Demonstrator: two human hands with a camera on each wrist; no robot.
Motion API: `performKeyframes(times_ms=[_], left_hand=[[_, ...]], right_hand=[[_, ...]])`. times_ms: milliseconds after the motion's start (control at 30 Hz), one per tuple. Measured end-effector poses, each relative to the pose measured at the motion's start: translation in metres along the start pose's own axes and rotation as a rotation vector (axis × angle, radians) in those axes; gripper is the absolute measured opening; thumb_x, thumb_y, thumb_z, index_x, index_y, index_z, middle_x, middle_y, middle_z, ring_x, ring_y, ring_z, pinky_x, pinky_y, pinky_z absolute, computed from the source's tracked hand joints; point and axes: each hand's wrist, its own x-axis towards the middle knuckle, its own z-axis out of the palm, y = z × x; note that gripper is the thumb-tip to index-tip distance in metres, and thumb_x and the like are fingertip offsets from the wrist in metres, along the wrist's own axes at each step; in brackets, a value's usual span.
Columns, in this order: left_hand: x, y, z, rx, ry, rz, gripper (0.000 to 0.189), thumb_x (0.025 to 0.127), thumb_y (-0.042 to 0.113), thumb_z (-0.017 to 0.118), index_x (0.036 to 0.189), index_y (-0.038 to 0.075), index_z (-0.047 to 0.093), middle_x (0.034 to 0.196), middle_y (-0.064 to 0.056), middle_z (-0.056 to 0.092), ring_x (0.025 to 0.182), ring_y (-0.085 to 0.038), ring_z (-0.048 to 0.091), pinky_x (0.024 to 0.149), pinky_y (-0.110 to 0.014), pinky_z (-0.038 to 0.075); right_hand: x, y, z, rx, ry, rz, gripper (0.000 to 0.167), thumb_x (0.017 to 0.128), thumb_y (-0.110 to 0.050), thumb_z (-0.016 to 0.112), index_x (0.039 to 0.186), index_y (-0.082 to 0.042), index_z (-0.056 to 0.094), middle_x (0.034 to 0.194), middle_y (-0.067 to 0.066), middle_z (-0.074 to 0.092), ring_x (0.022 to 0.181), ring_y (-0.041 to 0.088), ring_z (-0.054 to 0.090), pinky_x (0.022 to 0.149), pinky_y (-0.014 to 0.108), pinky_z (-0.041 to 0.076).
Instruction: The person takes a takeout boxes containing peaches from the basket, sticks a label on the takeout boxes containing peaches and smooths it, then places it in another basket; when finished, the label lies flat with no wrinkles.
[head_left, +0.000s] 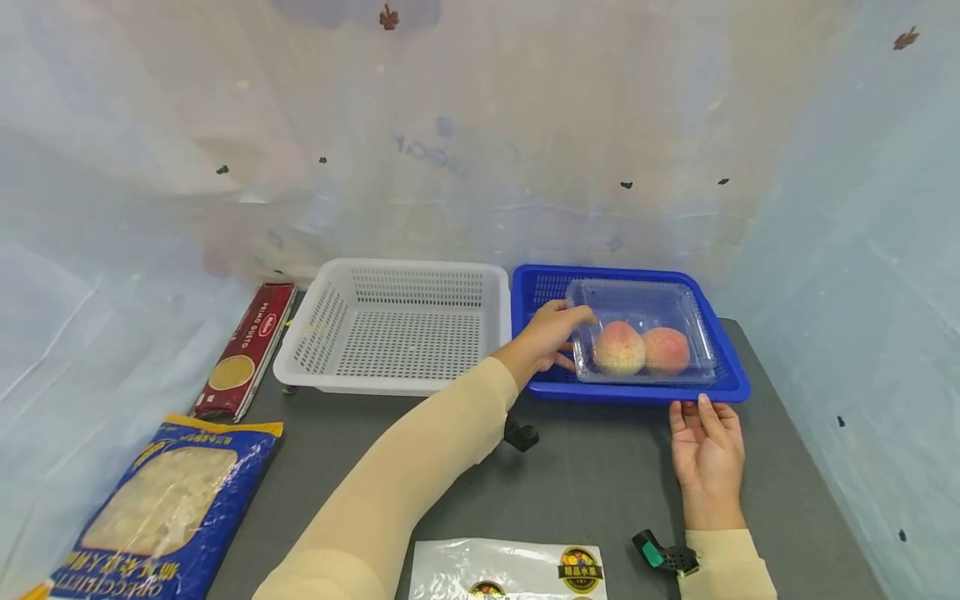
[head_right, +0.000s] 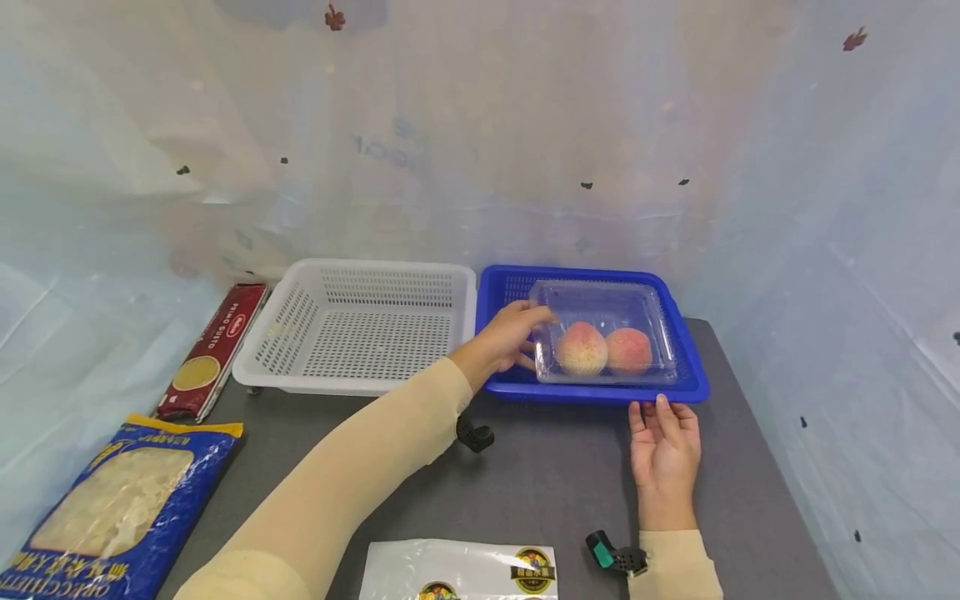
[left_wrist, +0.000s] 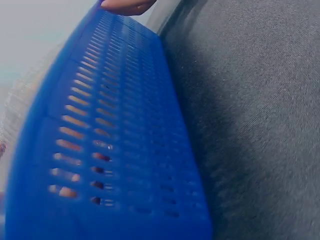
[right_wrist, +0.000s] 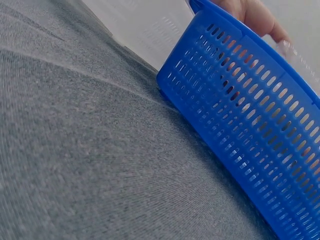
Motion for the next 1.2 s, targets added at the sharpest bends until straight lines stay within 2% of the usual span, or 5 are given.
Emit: performKeyframes(times_ms=[267, 667, 800, 1000, 1200], left_hand=[[-0.019, 0.023, -0.006, -0.024, -0.086, 0.038, 0.089, 0.095, 0.029, 0.078, 0.17, 0.01, 0.033, 0.142, -0.015, 0.055, 0.114, -0.046, 0.061, 0.078, -0.058, 0.063], [-0.073, 0.043, -0.029, -0.015, -0.143, 0.039, 0.081, 0.098, 0.03, 0.076, 0.167, 0.012, 0.038, 0.142, -0.007, 0.055, 0.111, -0.039, 0.06, 0.074, -0.052, 0.062], [-0.089, 0.043, -0.036, -0.01, -0.151, 0.044, 0.078, 0.097, 0.028, 0.075, 0.165, 0.012, 0.039, 0.143, -0.004, 0.055, 0.109, -0.037, 0.058, 0.073, -0.049, 0.061], [-0.113, 0.035, -0.049, -0.019, -0.172, 0.043, 0.073, 0.096, 0.025, 0.073, 0.16, 0.009, 0.043, 0.148, -0.012, 0.053, 0.111, -0.039, 0.061, 0.066, -0.044, 0.06], [-0.141, 0.024, -0.068, -0.051, -0.202, 0.03, 0.093, 0.093, 0.024, 0.074, 0.171, 0.009, 0.026, 0.162, -0.017, 0.041, 0.132, -0.044, 0.058, 0.067, -0.044, 0.062]], right_hand=[[0.001, 0.0, 0.001, 0.044, 0.003, 0.002, 0.014, 0.103, 0.019, 0.058, 0.106, 0.005, 0.055, 0.096, 0.022, 0.06, 0.081, 0.033, 0.066, 0.072, 0.042, 0.063], [0.002, 0.0, 0.0, 0.053, -0.023, 0.0, 0.013, 0.103, 0.019, 0.058, 0.107, 0.007, 0.056, 0.102, 0.023, 0.063, 0.084, 0.033, 0.068, 0.074, 0.042, 0.062], [0.004, -0.002, -0.001, 0.07, -0.104, 0.002, 0.013, 0.105, 0.018, 0.055, 0.115, 0.011, 0.06, 0.112, 0.024, 0.068, 0.093, 0.033, 0.071, 0.079, 0.042, 0.063], [0.005, 0.0, -0.003, 0.121, -0.196, -0.001, 0.028, 0.106, 0.022, 0.047, 0.131, 0.014, 0.058, 0.122, 0.025, 0.068, 0.106, 0.033, 0.071, 0.091, 0.043, 0.061], [0.003, -0.003, -0.002, 0.056, -0.106, -0.007, 0.017, 0.106, 0.019, 0.05, 0.115, 0.005, 0.046, 0.098, 0.023, 0.063, 0.08, 0.03, 0.064, 0.067, 0.038, 0.057]])
